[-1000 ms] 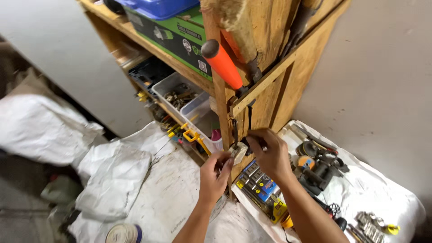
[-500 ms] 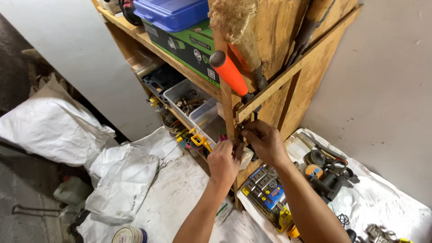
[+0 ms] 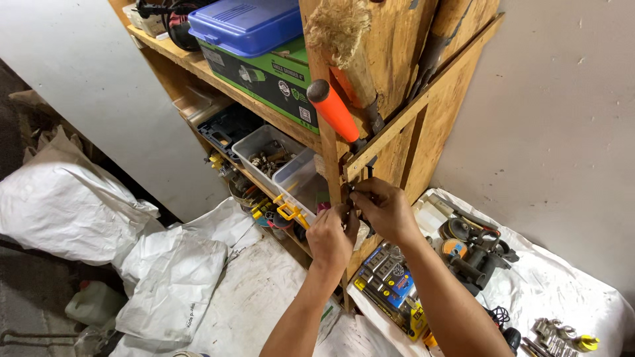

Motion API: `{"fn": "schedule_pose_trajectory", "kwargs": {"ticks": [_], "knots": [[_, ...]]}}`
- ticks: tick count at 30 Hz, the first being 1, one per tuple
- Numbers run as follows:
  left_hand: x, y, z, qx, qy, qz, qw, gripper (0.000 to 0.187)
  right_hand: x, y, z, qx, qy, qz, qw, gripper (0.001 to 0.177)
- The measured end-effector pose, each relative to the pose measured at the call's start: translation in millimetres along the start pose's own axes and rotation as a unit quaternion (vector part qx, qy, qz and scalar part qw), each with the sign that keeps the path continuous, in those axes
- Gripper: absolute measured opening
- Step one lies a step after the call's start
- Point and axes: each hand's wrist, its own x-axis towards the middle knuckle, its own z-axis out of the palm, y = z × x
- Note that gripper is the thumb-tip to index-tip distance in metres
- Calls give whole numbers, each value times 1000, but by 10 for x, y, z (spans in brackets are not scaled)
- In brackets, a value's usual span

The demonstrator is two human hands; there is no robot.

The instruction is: The person sorts and arranges hand tools, drill bits, and small metal hardware parts laid out on a cloth-covered workbench, places an angle grinder onto a wooden shelf, and fills small plastic storage boxes with metal parts before setting them back down.

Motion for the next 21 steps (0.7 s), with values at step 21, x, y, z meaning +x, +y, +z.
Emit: {"fn": "schedule_pose_trajectory", "kwargs": {"ticks": [21], "knots": [[-6,112,-114,-37,28,60,997,16,-192,-88,42,-19,63,45,997,16]]}}
